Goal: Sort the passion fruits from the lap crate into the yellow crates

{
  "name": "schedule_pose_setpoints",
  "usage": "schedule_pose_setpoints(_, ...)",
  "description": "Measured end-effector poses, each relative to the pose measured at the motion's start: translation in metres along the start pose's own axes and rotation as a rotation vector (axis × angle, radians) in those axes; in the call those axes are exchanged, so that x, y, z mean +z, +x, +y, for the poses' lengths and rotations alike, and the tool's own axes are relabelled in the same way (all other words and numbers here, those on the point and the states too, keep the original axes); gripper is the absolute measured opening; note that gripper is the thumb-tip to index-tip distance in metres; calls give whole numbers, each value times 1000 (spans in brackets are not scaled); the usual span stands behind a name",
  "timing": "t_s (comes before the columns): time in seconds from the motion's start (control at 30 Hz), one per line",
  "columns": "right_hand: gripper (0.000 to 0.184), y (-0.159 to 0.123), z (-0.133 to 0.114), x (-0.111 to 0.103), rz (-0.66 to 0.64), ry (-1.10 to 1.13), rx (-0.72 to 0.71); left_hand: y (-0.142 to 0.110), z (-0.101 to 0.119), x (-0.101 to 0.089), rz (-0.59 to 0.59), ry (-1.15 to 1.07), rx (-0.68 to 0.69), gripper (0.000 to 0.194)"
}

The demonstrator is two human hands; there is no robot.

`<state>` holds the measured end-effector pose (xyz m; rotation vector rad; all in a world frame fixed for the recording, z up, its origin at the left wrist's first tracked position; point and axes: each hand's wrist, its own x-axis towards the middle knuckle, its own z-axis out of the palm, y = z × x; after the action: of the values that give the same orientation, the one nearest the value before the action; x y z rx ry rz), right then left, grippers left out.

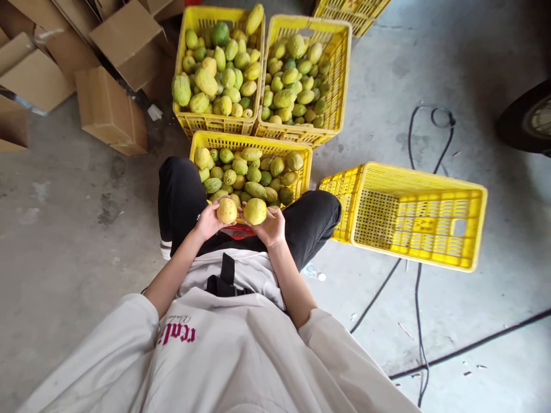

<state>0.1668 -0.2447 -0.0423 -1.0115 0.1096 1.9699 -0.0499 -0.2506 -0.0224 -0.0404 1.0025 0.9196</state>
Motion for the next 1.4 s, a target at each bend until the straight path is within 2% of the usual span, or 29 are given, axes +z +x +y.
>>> schedule_pose_setpoints(0.13, 47, -2, -1, 3, -30, -3, -28, -4, 1, 2, 1, -32, 20, 53)
schedule_pose_setpoints(0.23, 44, -2, -2, 1, -28, 39, -34, -7, 1, 3, -12, -4, 46, 51)
schedule_pose_setpoints(0.37, 42, -1, -2, -2, 37, 58, -62, -8, 1, 2, -45, 31, 102, 42)
schedule_pose_setpoints(0.57, 60, 0, 3, -2, 62, -58, -88, -3, -1, -3, -30, 7, 52, 50)
schedule_pose_setpoints(0.67, 53, 0, 2, -3, 23, -60, -43, -1, 1, -4, -29, -54, -37, 40)
schedule_pose_setpoints(0.73, 46, -1, 0, -5, -15, -54, -23, 0, 2, -3, -27, -87, -82, 45)
schedule_pose_setpoints(0.87, 52, -1, -2, -7, -54, -23, -33, 0, 2, 1, 14, -107, -44, 61)
schedule_pose_setpoints(0.97, 57, 0, -3, -7, -70, 5, -30, -2, 2, 3, 30, -66, -38, 56)
schedule_pose_setpoints(1.17, 34, 3, -7, -12, -60, 101, 76, -4, 5, -2, 112, -87, -38, 53)
schedule_pose_setpoints(1.3, 37, 4, -7, -15, -35, 83, 80, -2, 6, -4, 60, -77, -85, 54)
schedule_pose_setpoints(1.4, 45, 4, -4, -14, -79, 30, 74, -1, 5, -1, 27, -93, -110, 59)
